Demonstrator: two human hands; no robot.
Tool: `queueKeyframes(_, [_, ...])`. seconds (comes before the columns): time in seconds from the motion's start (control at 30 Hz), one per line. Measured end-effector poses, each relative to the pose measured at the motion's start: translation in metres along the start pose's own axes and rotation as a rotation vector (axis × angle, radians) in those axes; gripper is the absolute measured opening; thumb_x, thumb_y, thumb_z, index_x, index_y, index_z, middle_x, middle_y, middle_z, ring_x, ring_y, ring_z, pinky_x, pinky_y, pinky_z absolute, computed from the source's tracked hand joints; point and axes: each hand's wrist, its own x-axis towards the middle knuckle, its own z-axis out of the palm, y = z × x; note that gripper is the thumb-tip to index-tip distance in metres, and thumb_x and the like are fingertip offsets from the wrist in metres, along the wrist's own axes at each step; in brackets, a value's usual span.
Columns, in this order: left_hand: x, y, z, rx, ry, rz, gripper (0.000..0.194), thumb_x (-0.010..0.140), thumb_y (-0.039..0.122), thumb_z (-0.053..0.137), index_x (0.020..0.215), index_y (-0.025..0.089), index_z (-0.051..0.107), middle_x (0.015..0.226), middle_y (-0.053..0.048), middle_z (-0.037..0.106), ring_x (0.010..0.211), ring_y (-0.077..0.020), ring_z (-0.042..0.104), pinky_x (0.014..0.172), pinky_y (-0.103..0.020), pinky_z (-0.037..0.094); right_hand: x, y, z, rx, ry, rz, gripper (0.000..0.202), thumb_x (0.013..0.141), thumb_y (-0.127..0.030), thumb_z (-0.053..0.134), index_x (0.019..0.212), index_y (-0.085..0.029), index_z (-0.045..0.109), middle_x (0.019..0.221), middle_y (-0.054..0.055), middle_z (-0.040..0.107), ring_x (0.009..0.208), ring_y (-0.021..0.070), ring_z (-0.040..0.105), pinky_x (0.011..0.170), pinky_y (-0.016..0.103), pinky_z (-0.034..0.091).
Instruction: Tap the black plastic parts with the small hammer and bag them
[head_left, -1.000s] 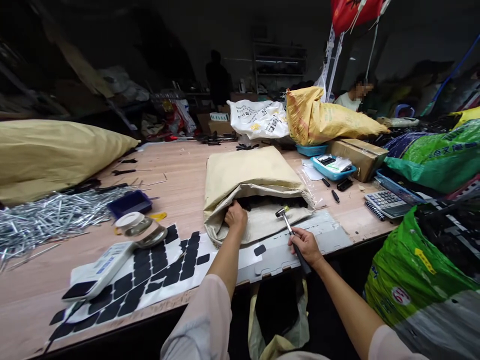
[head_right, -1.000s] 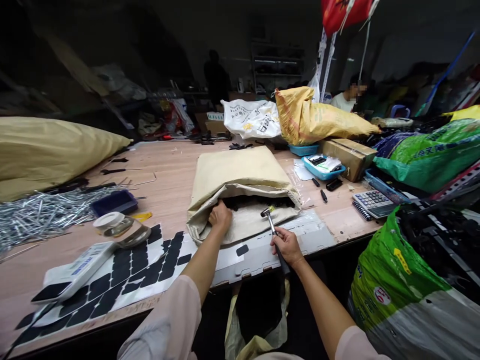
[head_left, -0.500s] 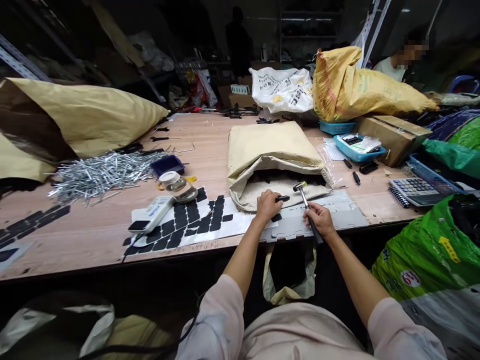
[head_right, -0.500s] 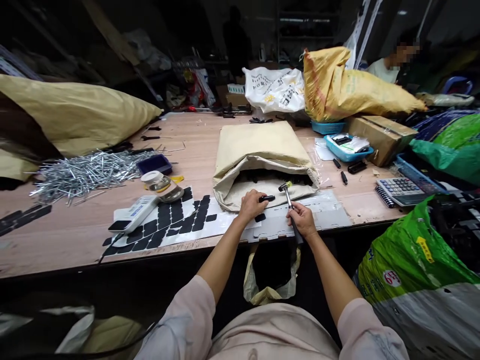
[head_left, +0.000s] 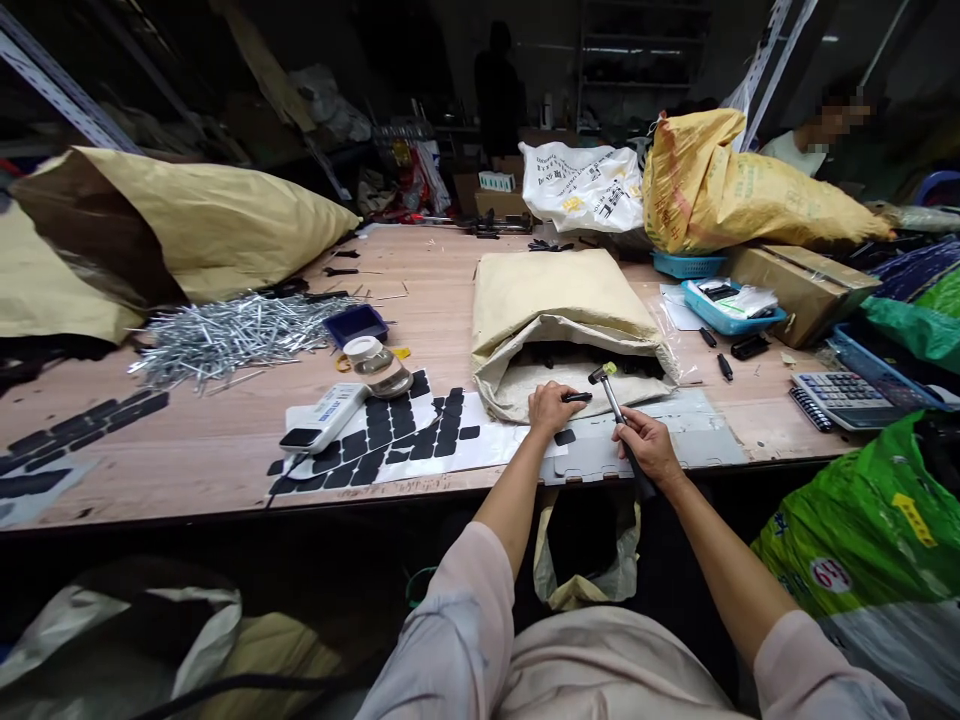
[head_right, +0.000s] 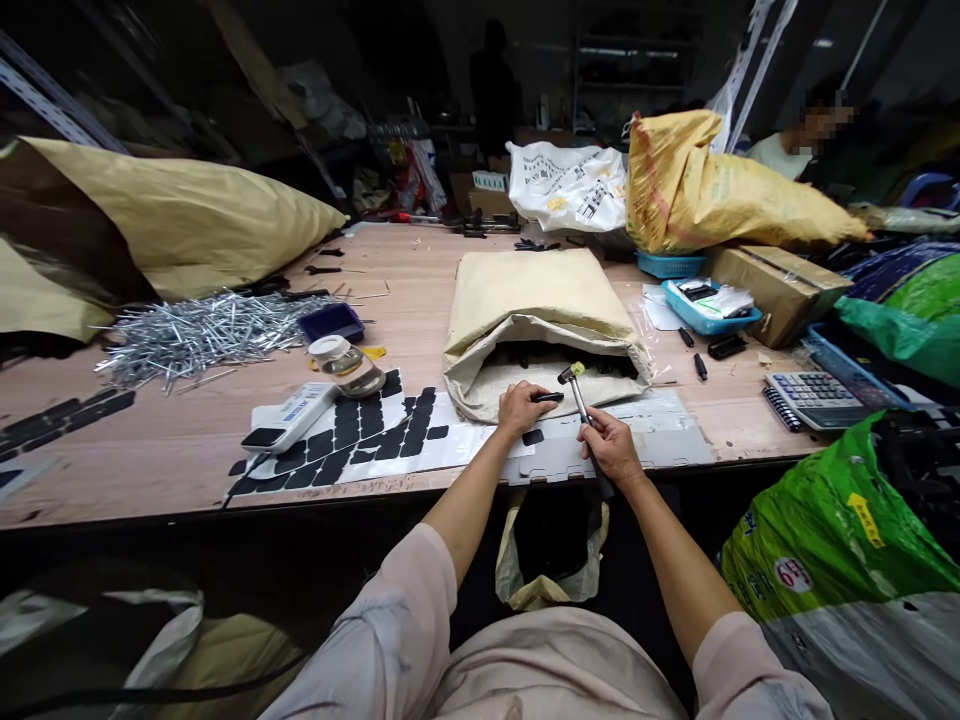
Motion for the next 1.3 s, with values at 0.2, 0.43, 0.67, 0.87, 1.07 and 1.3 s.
queueKeyframes(0.2, [0.003, 0.001, 0.0, -0.011, -0.013, -0.034, 0.024, 0.078, 0.045, 0.08, 0.1, 0.034, 0.079, 0.11, 0.0, 0.07, 0.115, -0.0244, 0.052, 0.099, -0.038, 0.037, -0.001, 0.007, 0.004, -0.062, -0.063, 0.058, 0.05, 0.076, -0.041, 0.068, 0.119, -0.014, 0.069, 0.065, -0.003, 0.065, 0.043, 0.0108, 0.053, 0.043, 0.024, 0.042])
queueKeyframes(0.43, [0.002, 0.003, -0.001, -0.026, -0.008, -0.039, 0.021, 0.078, 0.044, 0.081, 0.096, 0.033, 0.08, 0.108, 0.0, 0.07, 0.114, -0.024, 0.054, 0.099, -0.037, 0.036, -0.007, 0.003, 0.01, 0.004, -0.059, 0.035, 0.052, 0.077, -0.04, 0.068, 0.122, -0.015, 0.069, 0.068, -0.002, 0.066, 0.043, 0.0107, 0.053, 0.044, 0.025, 0.044])
queueKeyframes(0.67, [-0.001, 0.002, -0.003, -0.011, -0.038, -0.034, 0.027, 0.078, 0.049, 0.08, 0.1, 0.033, 0.079, 0.11, 0.0, 0.07, 0.114, -0.0243, 0.054, 0.098, -0.037, 0.038, 0.002, 0.004, 0.005, -0.021, -0.107, 0.087, 0.049, 0.075, -0.042, 0.07, 0.116, -0.015, 0.072, 0.065, -0.002, 0.065, 0.042, 0.0108, 0.052, 0.042, 0.025, 0.044])
queueKeyframes(0.87, [0.0, -0.002, -0.002, -0.004, -0.008, 0.009, 0.026, 0.083, 0.047, 0.076, 0.104, 0.032, 0.079, 0.109, -0.002, 0.069, 0.112, -0.0247, 0.053, 0.098, -0.038, 0.038, 0.025, 0.013, -0.022, -0.043, 0.028, 0.099, 0.052, 0.073, -0.042, 0.071, 0.114, -0.012, 0.069, 0.065, -0.001, 0.066, 0.042, 0.0109, 0.053, 0.039, 0.024, 0.043])
queueKeyframes(1.07, [-0.037, 0.006, -0.012, -0.076, 0.221, 0.151, 0.021, 0.094, 0.04, 0.063, 0.1, 0.023, 0.074, 0.101, -0.005, 0.07, 0.102, -0.0232, 0.054, 0.093, -0.038, 0.04, 0.031, 0.023, -0.028, -0.005, 0.035, 0.139, 0.051, 0.07, -0.043, 0.072, 0.111, -0.013, 0.066, 0.062, -0.003, 0.065, 0.041, 0.0105, 0.053, 0.036, 0.022, 0.042])
queueKeyframes(1.3, [-0.192, -0.02, 0.016, -0.083, 0.049, 0.691, 0.038, 0.099, 0.051, 0.046, 0.107, 0.021, 0.068, 0.084, -0.006, 0.066, 0.08, -0.0205, 0.059, 0.081, -0.036, 0.046, 0.03, 0.02, -0.029, 0.014, 0.056, 0.135, 0.05, 0.071, -0.042, 0.072, 0.111, -0.013, 0.066, 0.063, -0.002, 0.066, 0.042, 0.0104, 0.053, 0.036, 0.021, 0.042])
